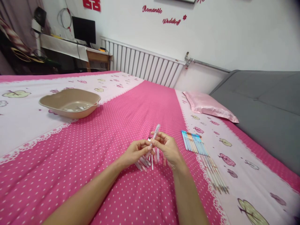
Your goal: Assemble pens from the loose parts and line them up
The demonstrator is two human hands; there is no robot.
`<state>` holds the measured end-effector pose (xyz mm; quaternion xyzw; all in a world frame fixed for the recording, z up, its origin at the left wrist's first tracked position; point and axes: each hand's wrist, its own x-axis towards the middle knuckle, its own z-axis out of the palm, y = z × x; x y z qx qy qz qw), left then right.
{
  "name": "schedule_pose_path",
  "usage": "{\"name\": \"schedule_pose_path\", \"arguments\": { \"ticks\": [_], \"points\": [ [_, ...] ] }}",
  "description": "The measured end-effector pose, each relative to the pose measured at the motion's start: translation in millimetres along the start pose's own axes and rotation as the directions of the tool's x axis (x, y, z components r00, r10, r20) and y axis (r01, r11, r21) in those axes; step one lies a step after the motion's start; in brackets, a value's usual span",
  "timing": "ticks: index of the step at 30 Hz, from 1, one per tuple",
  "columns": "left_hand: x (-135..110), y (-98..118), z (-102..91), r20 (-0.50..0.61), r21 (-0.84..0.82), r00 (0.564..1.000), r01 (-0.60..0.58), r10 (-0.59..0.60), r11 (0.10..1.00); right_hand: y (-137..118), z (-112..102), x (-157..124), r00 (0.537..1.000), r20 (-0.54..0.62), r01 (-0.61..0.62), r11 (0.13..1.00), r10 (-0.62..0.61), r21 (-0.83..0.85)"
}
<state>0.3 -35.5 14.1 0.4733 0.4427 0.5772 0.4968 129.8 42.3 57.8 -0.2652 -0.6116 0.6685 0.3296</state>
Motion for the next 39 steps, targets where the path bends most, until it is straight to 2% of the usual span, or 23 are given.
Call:
{"name": "schedule_pose_path", "arguments": {
  "ticks": [7,13,15,21,29,35,39],
  "points": [
    [-1,2,0.4,0.039,0.011,0.999,0.02,-0.021,1.0,2,4,-1,0.998,-0.052,0.036,0.994,-0.042,-0.101],
    [0,4,-0.4,0.018,0.028,1.0,-0.013,0.012,1.0,-8,-2,-5,0.996,0.093,-0.002,0.998,-0.004,0.066],
    [0,5,-0.4,0.03,0.034,0.999,-0.011,0.01,0.999,-10,-3,-5,0.994,0.109,-0.009,0.995,-0.001,0.095],
    [-1,6,1.0,0.065,0.029,0.998,-0.029,0.027,0.999,-5,-2,-3,0.997,0.072,0.0,0.997,-0.005,0.073],
    [-2,5,1.7,0.051,0.009,0.999,-0.004,0.004,1.0,-1,-1,-1,1.0,-0.011,0.003,1.0,-0.003,0.023],
    [-2,5,0.6,0.039,0.018,0.999,-0.002,0.002,1.0,-1,5,-2,1.0,-0.015,0.019,1.0,-0.019,-0.016],
    [-1,4,-0.7,0.038,0.016,0.999,-0.003,0.003,1.0,-6,2,-3,0.999,0.046,0.016,0.998,-0.019,0.067]
  ]
}}
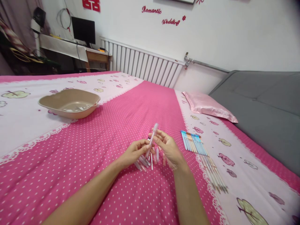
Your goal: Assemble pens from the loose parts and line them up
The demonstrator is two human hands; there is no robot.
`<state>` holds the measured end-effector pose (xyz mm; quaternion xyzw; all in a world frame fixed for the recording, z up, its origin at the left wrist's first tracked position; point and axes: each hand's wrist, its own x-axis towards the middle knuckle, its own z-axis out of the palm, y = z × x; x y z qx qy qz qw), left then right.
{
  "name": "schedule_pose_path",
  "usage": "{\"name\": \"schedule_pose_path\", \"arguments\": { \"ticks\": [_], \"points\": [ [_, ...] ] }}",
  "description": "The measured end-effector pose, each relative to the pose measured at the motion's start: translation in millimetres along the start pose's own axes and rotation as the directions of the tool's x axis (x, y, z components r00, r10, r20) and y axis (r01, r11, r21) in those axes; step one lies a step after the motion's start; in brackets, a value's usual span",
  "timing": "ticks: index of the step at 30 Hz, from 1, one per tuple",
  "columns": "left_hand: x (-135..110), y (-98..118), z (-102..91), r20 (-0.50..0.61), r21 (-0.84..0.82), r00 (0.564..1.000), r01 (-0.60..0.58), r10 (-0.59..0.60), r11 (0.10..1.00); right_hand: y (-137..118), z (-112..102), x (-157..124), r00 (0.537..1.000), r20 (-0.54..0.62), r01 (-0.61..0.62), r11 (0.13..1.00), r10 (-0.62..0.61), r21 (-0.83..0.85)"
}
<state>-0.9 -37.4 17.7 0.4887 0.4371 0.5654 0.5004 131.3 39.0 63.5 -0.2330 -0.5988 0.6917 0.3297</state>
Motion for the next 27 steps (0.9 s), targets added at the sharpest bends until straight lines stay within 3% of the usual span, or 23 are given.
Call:
{"name": "schedule_pose_path", "arguments": {
  "ticks": [4,10,19,27],
  "points": [
    [1,-1,-0.7,0.005,0.001,1.0,-0.014,0.014,1.0,-2,-3,-1,0.998,0.059,-0.013,0.999,0.01,0.042],
    [0,1,-1.1,0.03,0.047,0.998,-0.049,0.047,0.998,3,-2,1,0.999,0.039,0.0,1.0,0.0,-0.003],
    [1,-2,-1.1,-0.029,0.001,0.999,-0.032,0.032,0.999,8,2,3,0.996,-0.085,0.016,0.992,-0.027,-0.123],
    [0,0,-1.6,-0.005,0.013,1.0,-0.022,0.022,1.0,0,0,-1,0.999,0.044,0.011,1.0,-0.01,-0.025]
  ]
}}
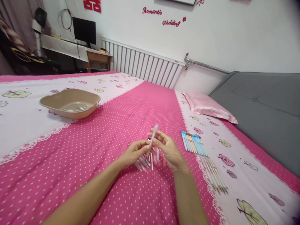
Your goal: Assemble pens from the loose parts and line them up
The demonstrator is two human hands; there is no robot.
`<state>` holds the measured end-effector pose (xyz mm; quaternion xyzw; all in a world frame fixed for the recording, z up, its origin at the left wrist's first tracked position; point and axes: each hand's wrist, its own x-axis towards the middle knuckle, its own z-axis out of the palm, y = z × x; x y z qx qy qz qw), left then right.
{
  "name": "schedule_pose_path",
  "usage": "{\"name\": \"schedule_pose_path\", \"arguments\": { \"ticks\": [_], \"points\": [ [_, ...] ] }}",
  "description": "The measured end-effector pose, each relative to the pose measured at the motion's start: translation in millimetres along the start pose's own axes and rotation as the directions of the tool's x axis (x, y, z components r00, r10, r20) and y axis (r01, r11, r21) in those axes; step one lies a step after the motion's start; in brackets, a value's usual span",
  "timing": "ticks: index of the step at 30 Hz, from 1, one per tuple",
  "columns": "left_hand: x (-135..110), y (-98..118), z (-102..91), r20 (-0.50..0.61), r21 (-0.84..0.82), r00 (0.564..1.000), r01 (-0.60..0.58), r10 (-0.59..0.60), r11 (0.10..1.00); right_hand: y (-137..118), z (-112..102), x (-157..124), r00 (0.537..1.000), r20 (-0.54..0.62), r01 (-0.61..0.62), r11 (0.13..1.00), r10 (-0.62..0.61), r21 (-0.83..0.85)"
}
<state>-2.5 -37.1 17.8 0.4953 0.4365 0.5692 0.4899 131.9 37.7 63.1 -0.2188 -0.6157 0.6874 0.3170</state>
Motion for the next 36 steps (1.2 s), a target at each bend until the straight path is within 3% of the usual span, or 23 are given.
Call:
{"name": "schedule_pose_path", "arguments": {
  "ticks": [5,18,26,30,36],
  "points": [
    [0,-1,-0.2,0.024,0.02,1.0,0.017,-0.017,1.0,-3,-3,-1,0.997,0.065,-0.04,0.999,0.038,0.035],
    [1,-4,-0.2,-0.03,-0.052,1.0,0.009,-0.01,0.999,7,7,3,0.988,-0.151,-0.022,0.987,-0.002,-0.157],
    [-1,0,-0.2,0.03,-0.058,0.999,0.034,-0.032,0.998,-5,-2,-4,0.992,0.108,-0.072,0.996,0.066,0.06],
    [-2,0,-0.3,0.082,-0.08,0.995,0.055,-0.048,0.995,-5,-4,-3,0.995,0.087,-0.058,0.998,0.055,0.025],
    [-1,-1,0.4,0.065,-0.11,0.997,0.043,-0.036,0.993,-2,-1,0,0.999,-0.006,-0.034,0.999,0.034,-0.015]
  ]
}}
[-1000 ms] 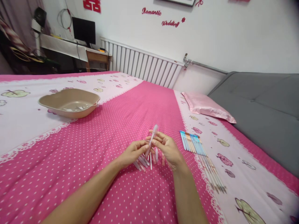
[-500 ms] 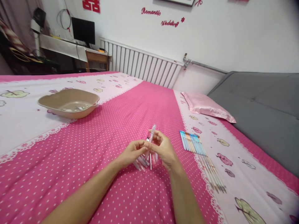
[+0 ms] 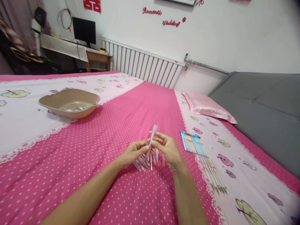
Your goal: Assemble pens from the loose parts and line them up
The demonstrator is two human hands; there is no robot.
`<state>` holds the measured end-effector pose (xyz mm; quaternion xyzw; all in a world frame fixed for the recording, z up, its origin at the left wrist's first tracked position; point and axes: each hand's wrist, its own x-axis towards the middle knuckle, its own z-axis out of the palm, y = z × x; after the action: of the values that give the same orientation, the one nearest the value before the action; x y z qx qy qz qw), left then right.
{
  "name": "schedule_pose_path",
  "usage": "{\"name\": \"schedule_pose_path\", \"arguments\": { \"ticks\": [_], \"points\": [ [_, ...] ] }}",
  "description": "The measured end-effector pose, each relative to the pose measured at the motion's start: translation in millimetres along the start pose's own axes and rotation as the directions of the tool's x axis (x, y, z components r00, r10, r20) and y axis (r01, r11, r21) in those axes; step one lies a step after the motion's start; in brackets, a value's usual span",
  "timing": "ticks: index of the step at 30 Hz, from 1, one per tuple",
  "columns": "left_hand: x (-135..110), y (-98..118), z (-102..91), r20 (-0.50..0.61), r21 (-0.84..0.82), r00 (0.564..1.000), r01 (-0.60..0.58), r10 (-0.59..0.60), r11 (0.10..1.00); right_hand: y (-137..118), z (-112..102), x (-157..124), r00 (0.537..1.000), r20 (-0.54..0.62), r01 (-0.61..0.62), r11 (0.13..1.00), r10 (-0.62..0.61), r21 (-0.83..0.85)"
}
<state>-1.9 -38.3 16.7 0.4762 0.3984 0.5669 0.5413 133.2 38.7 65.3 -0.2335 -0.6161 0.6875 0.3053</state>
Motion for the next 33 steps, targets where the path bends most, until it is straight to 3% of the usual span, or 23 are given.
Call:
{"name": "schedule_pose_path", "arguments": {
  "ticks": [10,18,33],
  "points": [
    [3,-1,0.0,-0.177,0.037,0.982,-0.058,0.063,0.998,8,6,1,0.994,-0.094,0.046,0.996,-0.052,-0.073],
    [3,1,1.8,-0.264,0.077,0.959,-0.083,0.101,0.994,2,13,-2,0.993,-0.114,0.003,0.994,-0.015,-0.106],
    [2,5,2.7,-0.212,0.033,0.969,-0.119,0.124,0.992,0,18,-2,0.983,-0.108,0.117,0.958,-0.149,-0.26]
  ]
}}
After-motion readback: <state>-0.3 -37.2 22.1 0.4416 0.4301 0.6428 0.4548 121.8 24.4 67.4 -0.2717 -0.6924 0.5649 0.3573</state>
